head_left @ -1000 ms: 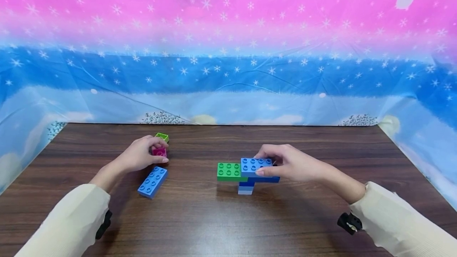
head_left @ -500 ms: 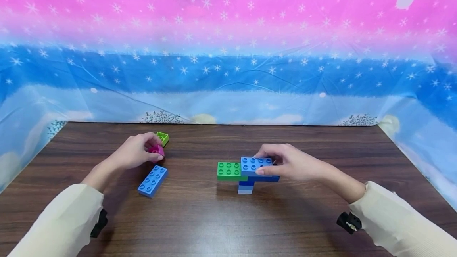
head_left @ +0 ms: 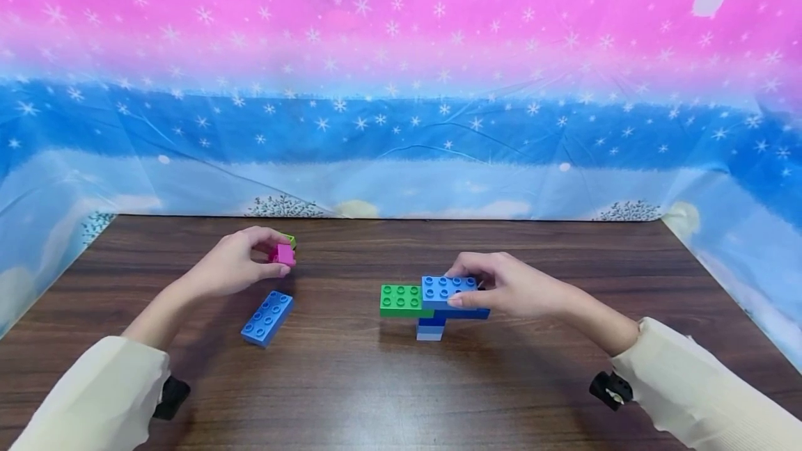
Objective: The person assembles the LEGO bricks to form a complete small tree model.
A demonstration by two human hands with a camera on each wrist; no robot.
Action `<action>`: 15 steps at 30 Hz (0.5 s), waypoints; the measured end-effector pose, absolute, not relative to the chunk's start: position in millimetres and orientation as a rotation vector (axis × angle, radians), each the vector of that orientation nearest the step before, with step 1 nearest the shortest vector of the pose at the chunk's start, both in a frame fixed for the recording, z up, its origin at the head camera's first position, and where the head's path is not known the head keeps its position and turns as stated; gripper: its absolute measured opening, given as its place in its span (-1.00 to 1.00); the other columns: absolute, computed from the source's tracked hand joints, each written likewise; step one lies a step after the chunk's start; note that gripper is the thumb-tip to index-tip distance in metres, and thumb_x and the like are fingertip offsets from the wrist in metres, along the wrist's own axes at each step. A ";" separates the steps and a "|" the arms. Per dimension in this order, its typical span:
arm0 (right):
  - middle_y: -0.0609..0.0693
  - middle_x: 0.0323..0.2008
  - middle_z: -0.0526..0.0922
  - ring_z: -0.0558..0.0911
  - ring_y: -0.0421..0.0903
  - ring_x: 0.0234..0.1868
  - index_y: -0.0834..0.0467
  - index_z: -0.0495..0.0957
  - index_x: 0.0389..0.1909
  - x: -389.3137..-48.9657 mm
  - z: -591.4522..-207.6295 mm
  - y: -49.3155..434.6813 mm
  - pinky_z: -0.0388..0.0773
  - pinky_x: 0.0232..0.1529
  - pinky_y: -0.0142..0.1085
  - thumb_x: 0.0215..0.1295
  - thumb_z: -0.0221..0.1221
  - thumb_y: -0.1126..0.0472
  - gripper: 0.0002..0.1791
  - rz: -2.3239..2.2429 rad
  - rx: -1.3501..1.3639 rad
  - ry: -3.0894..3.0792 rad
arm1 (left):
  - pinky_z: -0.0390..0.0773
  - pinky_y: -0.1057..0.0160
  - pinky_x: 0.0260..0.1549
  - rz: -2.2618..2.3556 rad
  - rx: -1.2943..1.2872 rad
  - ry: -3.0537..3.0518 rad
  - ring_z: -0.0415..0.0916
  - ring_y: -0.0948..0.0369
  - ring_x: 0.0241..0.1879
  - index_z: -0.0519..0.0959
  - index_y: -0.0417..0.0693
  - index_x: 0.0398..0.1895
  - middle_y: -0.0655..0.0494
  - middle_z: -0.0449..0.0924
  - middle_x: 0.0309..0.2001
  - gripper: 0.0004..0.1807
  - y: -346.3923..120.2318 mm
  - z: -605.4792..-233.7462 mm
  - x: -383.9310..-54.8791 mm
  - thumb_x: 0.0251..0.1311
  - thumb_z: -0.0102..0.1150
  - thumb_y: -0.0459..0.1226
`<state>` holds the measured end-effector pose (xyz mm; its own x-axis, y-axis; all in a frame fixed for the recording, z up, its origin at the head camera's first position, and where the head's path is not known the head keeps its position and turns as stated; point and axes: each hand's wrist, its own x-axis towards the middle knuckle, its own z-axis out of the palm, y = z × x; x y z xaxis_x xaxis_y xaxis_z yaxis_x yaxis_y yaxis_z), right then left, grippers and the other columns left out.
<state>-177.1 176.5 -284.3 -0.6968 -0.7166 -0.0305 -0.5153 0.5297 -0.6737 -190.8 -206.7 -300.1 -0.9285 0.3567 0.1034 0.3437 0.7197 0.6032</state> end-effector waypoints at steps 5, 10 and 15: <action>-0.15 -0.31 0.58 0.49 -0.16 -0.37 0.04 0.48 -0.11 -176.9 -284.4 176.6 0.44 -0.38 -0.32 0.25 0.13 0.02 -0.74 -0.947 -1.029 2.462 | 0.47 0.08 -0.23 1.073 0.615 2.858 0.48 -0.02 -0.13 0.43 -0.28 -0.02 -0.08 0.51 -0.18 -0.58 -198.7 -294.0 -181.9 0.07 0.26 -0.28; -0.15 -0.31 0.58 0.48 -0.16 -0.37 0.04 0.47 -0.10 -176.6 -284.4 177.1 0.43 -0.39 -0.34 0.25 0.13 0.03 -0.74 -0.946 -1.035 2.458 | 0.51 0.14 -0.25 1.152 0.590 2.769 0.49 0.01 -0.14 0.40 -0.24 0.00 -0.08 0.49 -0.14 -0.60 -189.6 -288.6 -174.1 0.11 0.22 -0.29; -0.15 -0.30 0.58 0.48 -0.16 -0.37 0.04 0.47 -0.10 -177.0 -284.7 177.4 0.42 -0.39 -0.33 0.26 0.13 0.02 -0.74 -0.945 -1.036 2.459 | 0.51 0.16 -0.24 1.192 0.561 2.729 0.50 0.04 -0.14 0.41 -0.22 -0.01 -0.07 0.49 -0.14 -0.62 -180.0 -284.2 -166.8 0.11 0.21 -0.31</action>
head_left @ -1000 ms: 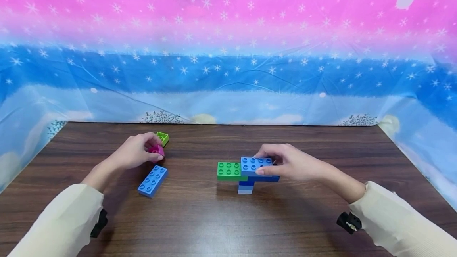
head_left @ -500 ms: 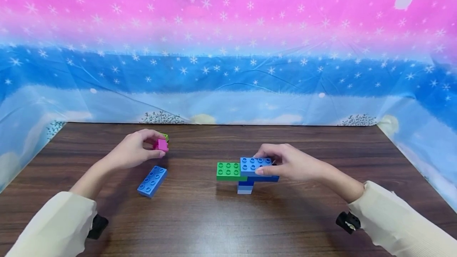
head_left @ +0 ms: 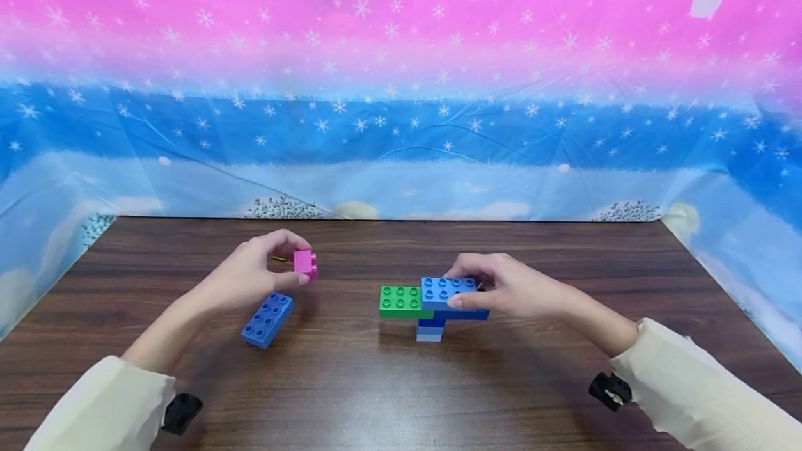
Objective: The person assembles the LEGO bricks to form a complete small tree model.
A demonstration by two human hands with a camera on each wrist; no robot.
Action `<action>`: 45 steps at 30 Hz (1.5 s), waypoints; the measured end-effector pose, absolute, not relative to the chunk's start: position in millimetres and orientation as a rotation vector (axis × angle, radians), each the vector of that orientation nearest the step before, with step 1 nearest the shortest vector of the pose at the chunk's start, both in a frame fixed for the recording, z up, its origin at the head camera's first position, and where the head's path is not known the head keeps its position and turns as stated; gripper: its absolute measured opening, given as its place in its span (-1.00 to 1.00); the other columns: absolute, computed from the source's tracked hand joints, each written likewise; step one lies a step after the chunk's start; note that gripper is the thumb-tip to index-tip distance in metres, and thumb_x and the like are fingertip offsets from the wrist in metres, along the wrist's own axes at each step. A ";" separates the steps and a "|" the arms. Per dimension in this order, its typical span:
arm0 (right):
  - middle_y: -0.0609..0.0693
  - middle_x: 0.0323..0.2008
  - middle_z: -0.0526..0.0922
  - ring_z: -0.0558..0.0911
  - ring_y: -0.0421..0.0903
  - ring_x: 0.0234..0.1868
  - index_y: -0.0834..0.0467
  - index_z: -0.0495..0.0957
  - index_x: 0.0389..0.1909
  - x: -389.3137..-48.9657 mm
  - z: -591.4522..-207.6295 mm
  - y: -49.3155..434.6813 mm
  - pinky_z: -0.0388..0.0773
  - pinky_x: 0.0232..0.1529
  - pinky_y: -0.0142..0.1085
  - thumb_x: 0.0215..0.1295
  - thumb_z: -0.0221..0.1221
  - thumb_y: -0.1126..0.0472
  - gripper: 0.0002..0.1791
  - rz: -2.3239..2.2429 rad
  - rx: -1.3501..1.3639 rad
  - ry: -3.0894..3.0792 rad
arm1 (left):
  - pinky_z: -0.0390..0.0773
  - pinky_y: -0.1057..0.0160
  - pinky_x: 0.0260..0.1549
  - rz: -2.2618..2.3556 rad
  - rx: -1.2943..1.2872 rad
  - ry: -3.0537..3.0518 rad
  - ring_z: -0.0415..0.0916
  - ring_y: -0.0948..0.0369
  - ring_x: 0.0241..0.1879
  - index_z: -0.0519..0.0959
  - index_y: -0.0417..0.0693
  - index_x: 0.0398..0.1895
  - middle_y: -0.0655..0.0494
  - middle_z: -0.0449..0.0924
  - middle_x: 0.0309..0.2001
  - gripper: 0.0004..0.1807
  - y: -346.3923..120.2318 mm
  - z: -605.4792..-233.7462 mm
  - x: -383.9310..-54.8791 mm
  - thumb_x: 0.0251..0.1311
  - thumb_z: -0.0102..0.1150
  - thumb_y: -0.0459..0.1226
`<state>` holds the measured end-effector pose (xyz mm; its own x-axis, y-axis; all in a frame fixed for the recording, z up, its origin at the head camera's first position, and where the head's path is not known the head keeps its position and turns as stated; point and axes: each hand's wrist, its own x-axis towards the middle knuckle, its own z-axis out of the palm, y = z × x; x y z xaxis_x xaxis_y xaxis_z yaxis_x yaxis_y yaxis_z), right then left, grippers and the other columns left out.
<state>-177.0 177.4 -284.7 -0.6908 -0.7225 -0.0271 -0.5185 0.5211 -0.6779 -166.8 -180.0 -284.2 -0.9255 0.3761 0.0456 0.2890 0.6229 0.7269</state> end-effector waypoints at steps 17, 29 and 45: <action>-0.16 -0.31 0.58 0.49 -0.16 -0.38 0.03 0.48 -0.11 -176.6 -284.6 177.9 0.43 -0.40 -0.33 0.25 0.13 0.02 -0.74 -0.941 -1.042 2.471 | 0.49 0.20 -0.16 1.377 0.702 2.623 0.44 0.03 0.00 0.41 -0.26 -0.02 -0.05 0.51 -0.10 -0.62 -142.7 -280.8 -154.0 0.07 0.22 -0.44; -0.15 -0.31 0.57 0.48 -0.15 -0.37 0.03 0.48 -0.11 -177.0 -284.6 177.6 0.43 -0.38 -0.29 0.26 0.13 0.02 -0.74 -0.945 -1.032 2.463 | 0.47 0.18 -0.07 1.493 0.807 2.561 0.46 0.08 -0.04 0.42 -0.17 -0.07 0.03 0.51 -0.14 -0.62 -107.8 -290.0 -151.6 0.01 0.26 -0.46; -0.15 -0.35 0.56 0.45 -0.16 -0.41 0.04 0.48 -0.12 -177.8 -285.6 177.5 0.42 -0.39 -0.28 0.27 0.12 0.06 -0.78 -0.961 -1.069 2.451 | 0.31 -0.05 0.06 1.553 0.794 2.427 0.39 0.01 0.06 0.43 -0.07 -0.03 0.05 0.48 -0.05 -0.66 -80.4 -299.4 -148.6 0.10 0.21 -0.38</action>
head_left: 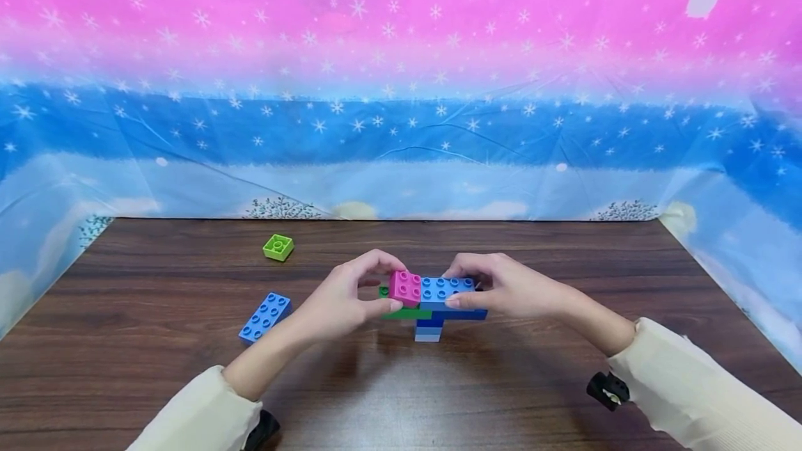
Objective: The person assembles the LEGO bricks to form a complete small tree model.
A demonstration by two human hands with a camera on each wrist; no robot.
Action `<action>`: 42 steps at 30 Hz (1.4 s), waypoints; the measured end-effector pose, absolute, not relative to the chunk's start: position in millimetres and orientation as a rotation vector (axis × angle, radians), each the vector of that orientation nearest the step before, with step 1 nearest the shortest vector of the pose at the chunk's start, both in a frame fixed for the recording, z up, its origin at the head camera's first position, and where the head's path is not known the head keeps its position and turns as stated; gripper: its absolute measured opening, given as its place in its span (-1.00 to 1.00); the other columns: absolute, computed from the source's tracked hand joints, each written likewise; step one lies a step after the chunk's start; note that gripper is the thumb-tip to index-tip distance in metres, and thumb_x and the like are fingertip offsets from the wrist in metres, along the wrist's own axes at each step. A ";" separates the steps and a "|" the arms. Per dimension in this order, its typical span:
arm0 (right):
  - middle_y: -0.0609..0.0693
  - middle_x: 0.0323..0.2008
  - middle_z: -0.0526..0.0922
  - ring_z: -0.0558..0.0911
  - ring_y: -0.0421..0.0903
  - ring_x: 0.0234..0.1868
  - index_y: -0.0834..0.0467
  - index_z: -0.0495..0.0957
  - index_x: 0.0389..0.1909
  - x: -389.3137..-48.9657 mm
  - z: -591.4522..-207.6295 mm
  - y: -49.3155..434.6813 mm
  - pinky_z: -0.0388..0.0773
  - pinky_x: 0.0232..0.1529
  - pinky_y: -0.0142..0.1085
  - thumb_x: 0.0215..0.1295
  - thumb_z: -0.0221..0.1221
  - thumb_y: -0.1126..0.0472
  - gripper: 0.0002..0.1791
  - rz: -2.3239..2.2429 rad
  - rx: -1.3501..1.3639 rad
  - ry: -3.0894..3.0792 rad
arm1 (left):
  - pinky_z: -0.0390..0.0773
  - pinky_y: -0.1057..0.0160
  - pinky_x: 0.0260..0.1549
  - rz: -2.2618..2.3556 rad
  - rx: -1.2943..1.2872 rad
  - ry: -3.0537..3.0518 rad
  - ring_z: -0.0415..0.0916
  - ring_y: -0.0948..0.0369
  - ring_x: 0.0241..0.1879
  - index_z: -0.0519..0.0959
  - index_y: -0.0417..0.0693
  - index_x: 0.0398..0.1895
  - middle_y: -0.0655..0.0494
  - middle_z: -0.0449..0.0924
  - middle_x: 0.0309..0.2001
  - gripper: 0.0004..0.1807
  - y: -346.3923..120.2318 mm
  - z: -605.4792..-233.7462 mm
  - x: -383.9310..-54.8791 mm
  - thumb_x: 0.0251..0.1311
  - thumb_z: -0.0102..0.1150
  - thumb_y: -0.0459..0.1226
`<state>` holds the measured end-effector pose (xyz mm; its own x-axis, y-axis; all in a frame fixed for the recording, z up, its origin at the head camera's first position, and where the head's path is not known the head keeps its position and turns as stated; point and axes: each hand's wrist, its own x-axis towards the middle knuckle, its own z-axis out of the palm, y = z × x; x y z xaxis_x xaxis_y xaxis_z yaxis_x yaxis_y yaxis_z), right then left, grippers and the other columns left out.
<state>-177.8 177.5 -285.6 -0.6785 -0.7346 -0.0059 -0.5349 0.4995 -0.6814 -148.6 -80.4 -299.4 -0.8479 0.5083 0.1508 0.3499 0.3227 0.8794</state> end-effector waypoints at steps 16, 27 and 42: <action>-0.14 -0.34 0.56 0.47 -0.15 -0.38 0.04 0.48 -0.13 -178.7 -285.3 177.4 0.44 -0.37 -0.26 0.26 0.12 0.05 -0.77 -0.962 -1.044 2.451 | 0.37 0.04 0.03 1.489 0.851 2.471 0.40 0.08 0.03 0.42 -0.04 -0.03 0.11 0.50 -0.07 -0.64 -79.1 -308.2 -151.2 0.09 0.23 -0.37; -0.15 -0.34 0.57 0.46 -0.16 -0.40 0.04 0.48 -0.13 -178.6 -284.8 177.5 0.43 -0.38 -0.27 0.27 0.12 0.06 -0.78 -0.962 -1.053 2.448 | 0.46 0.13 -0.11 1.482 0.818 2.430 0.47 0.11 -0.08 0.42 -0.03 0.02 0.06 0.52 -0.10 -0.65 -77.0 -309.4 -150.0 0.20 0.14 -0.16; -0.15 -0.36 0.56 0.45 -0.15 -0.42 0.03 0.48 -0.13 -178.4 -285.8 177.4 0.41 -0.41 -0.29 0.26 0.12 0.04 -0.78 -0.953 -1.047 2.463 | 0.47 0.17 -0.23 1.494 0.756 2.459 0.49 0.15 -0.17 0.47 -0.01 -0.04 0.05 0.53 -0.13 -0.68 -75.4 -309.1 -150.0 0.16 0.19 -0.15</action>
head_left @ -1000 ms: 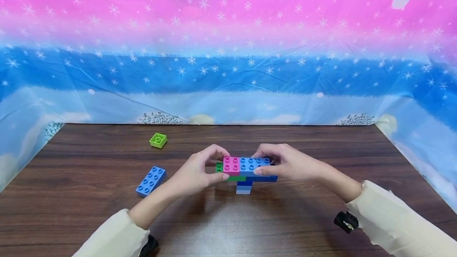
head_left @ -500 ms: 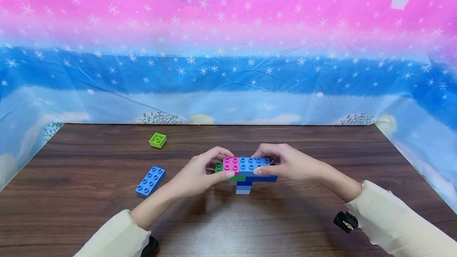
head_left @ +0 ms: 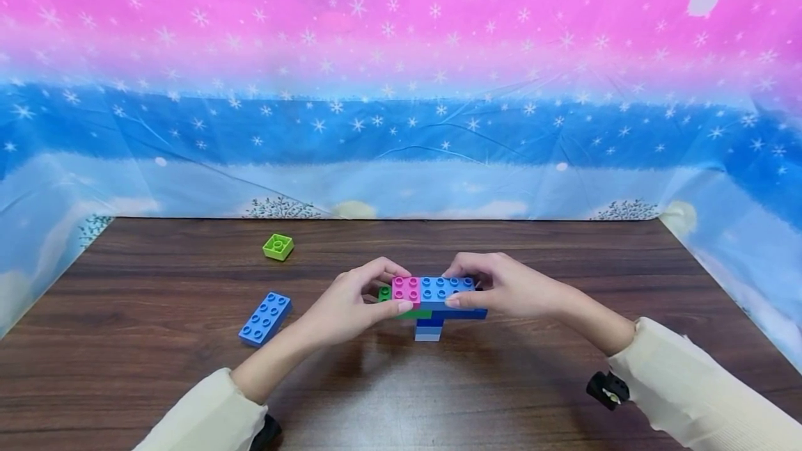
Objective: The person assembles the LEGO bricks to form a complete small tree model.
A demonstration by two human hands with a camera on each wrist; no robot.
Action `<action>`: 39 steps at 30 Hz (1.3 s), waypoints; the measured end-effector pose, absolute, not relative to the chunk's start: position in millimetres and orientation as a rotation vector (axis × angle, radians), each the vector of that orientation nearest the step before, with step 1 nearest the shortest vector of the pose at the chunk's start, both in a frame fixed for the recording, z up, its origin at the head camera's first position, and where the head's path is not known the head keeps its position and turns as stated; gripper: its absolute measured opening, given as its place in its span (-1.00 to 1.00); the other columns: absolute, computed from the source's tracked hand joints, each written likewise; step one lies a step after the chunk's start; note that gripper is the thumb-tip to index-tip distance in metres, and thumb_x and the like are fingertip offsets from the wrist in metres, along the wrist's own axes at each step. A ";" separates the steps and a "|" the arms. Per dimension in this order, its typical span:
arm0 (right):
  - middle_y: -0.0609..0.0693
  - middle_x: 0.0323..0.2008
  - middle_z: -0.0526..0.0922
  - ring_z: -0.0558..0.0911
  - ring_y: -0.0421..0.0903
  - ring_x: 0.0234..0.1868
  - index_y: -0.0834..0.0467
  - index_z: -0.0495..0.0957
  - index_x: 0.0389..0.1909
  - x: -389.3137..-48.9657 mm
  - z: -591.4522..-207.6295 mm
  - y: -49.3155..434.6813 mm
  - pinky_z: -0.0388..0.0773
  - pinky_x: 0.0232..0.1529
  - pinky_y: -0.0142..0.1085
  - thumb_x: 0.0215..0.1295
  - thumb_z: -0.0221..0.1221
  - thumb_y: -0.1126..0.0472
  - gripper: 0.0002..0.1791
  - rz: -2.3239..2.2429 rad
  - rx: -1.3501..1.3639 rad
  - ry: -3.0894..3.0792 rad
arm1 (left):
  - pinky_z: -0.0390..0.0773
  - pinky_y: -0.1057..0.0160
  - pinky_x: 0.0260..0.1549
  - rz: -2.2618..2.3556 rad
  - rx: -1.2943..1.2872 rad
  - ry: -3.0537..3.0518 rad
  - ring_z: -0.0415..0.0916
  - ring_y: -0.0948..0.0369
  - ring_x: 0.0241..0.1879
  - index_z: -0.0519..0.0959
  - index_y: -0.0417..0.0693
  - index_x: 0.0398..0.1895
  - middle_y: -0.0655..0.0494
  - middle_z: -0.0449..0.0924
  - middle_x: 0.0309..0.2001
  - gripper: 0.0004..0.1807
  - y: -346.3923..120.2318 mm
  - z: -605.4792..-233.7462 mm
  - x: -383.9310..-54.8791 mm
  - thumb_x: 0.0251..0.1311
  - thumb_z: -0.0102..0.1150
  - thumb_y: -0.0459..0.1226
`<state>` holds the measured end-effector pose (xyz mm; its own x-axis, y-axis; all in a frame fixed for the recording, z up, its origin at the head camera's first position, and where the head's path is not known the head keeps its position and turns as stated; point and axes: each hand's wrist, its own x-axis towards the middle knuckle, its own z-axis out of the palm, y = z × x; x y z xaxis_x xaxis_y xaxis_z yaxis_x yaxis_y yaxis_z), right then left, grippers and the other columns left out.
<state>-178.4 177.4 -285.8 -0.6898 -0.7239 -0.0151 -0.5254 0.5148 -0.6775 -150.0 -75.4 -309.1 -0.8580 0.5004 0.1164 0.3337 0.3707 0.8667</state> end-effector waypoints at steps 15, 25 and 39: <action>-0.14 -0.34 0.56 0.46 -0.15 -0.40 0.04 0.48 -0.12 -178.4 -286.7 177.6 0.42 -0.39 -0.29 0.26 0.12 0.05 -0.77 -0.963 -1.048 2.449 | 0.47 0.19 -0.27 1.521 0.745 2.469 0.49 0.17 -0.24 0.49 -0.05 -0.05 0.05 0.54 -0.15 -0.69 -74.7 -308.9 -149.0 0.16 0.19 -0.17; -0.14 -0.34 0.57 0.46 -0.15 -0.40 0.03 0.48 -0.12 -178.5 -286.8 177.5 0.42 -0.39 -0.30 0.26 0.12 0.05 -0.77 -0.964 -1.044 2.449 | 0.47 0.20 -0.29 1.540 0.733 2.460 0.48 0.17 -0.26 0.50 -0.06 -0.06 0.05 0.55 -0.17 -0.69 -75.0 -309.1 -149.3 0.14 0.21 -0.18; -0.14 -0.34 0.57 0.48 -0.15 -0.39 0.05 0.48 -0.14 -178.5 -285.6 176.5 0.45 -0.37 -0.26 0.26 0.13 0.06 -0.78 -0.971 -1.053 2.448 | 0.47 0.21 -0.31 1.564 0.685 2.442 0.48 0.16 -0.26 0.52 -0.05 -0.08 0.03 0.54 -0.16 -0.70 -73.0 -308.5 -150.0 0.11 0.24 -0.21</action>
<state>-178.5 176.5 -285.6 -0.6845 -0.7290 -0.0112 -0.5228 0.5016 -0.6893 -150.0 -73.0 -308.5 -0.8819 0.4590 0.1079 0.2900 0.3477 0.8916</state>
